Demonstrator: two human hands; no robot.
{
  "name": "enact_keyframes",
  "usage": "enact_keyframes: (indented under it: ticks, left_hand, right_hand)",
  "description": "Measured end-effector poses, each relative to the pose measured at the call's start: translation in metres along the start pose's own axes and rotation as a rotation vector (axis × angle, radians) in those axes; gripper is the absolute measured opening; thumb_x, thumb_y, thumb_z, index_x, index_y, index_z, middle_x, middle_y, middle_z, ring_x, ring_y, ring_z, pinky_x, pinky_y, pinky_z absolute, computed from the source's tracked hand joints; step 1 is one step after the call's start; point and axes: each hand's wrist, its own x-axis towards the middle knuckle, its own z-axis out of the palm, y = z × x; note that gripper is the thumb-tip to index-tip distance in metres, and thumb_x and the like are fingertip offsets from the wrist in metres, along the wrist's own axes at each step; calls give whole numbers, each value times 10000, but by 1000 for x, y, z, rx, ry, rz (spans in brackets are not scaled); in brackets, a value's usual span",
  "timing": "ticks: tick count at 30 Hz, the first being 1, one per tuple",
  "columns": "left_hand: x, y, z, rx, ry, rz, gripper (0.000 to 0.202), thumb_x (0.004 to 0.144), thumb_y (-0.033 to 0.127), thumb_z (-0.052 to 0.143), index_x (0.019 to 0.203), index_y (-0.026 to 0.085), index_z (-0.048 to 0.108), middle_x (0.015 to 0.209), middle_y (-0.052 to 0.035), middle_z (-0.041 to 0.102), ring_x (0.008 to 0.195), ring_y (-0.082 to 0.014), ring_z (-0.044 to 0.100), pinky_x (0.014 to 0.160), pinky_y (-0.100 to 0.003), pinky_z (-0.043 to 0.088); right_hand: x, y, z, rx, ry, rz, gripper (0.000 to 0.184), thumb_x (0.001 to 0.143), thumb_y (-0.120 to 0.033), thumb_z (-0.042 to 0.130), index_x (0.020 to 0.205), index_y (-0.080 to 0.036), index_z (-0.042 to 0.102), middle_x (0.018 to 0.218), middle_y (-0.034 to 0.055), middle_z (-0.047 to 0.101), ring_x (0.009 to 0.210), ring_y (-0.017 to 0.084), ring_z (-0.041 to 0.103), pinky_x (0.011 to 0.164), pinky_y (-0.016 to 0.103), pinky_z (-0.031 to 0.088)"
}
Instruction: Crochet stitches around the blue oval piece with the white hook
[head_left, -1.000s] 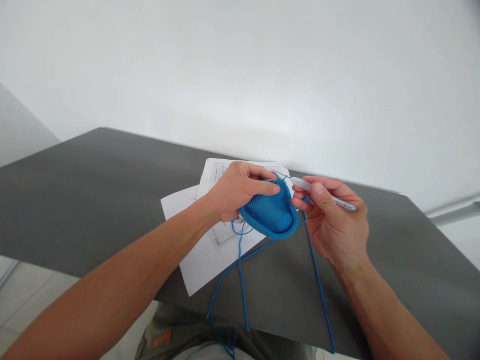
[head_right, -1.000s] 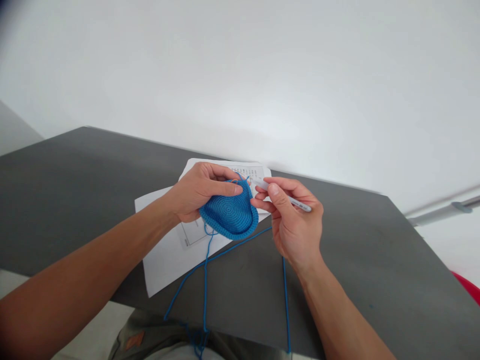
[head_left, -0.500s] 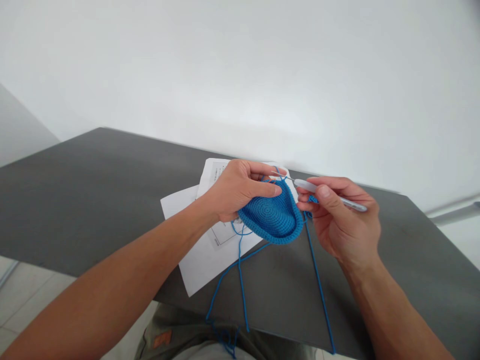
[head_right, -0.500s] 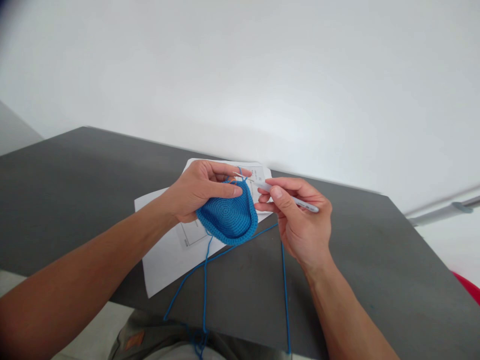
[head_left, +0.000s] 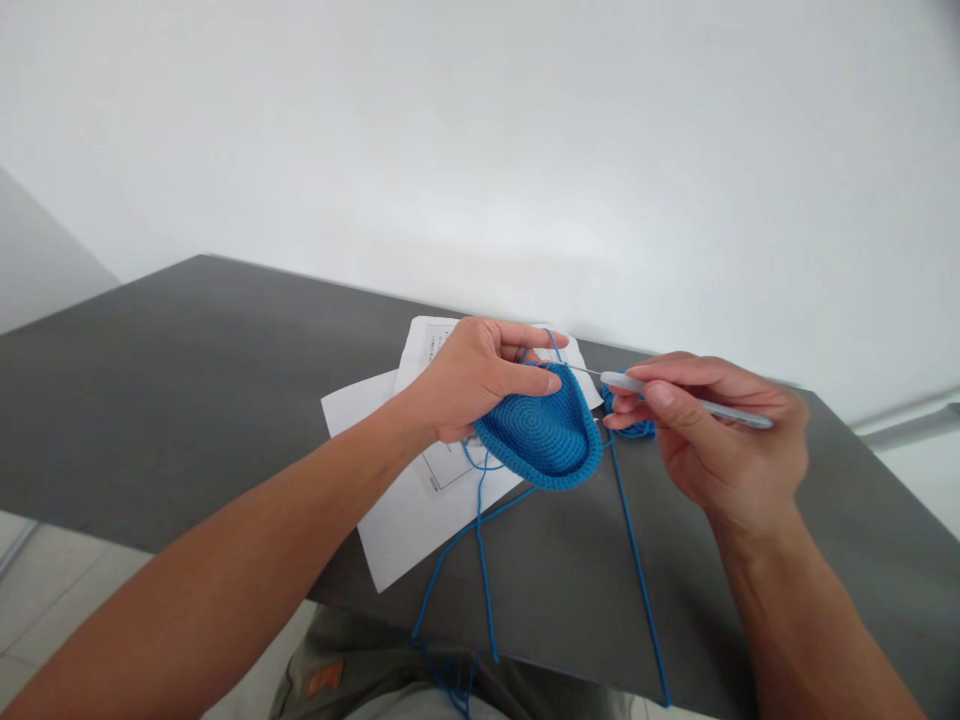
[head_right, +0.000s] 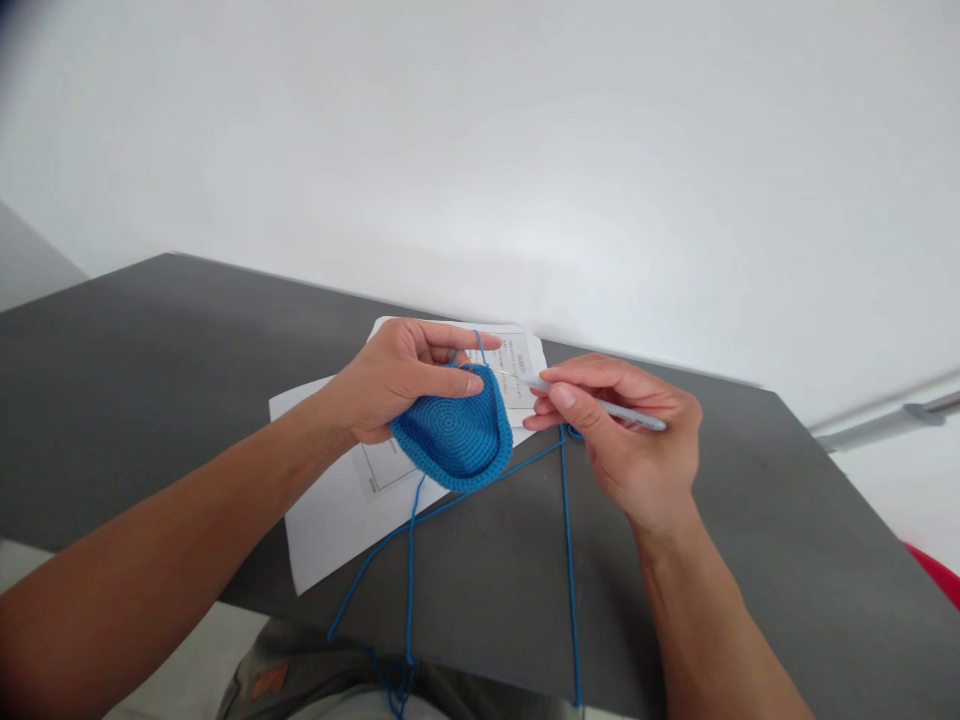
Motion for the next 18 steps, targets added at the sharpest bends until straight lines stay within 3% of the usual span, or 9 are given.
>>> enact_keyframes:
  ticks: [10,18]
  left_hand:
    - [2,-4,-2,47,28,46,444,651,74,842,1090,137,816,728,-7,731,600,-116,622,550,-235,471]
    - [1,-5,0,154,76,182,512,654,112,837,1164,123,798,732,13,666,631,-97,577,561,-223,435]
  right_hand:
    - [-1,-2,-7,-133,-52,-96,135,848,-161,823,954,-242,842,852,34,786,628,180,759,585,331,701]
    - [-4,-5,-4,-244,-41,-169,188,856,-132,808,986,-265,839,888,28,785,654,183,767,586,331,665]
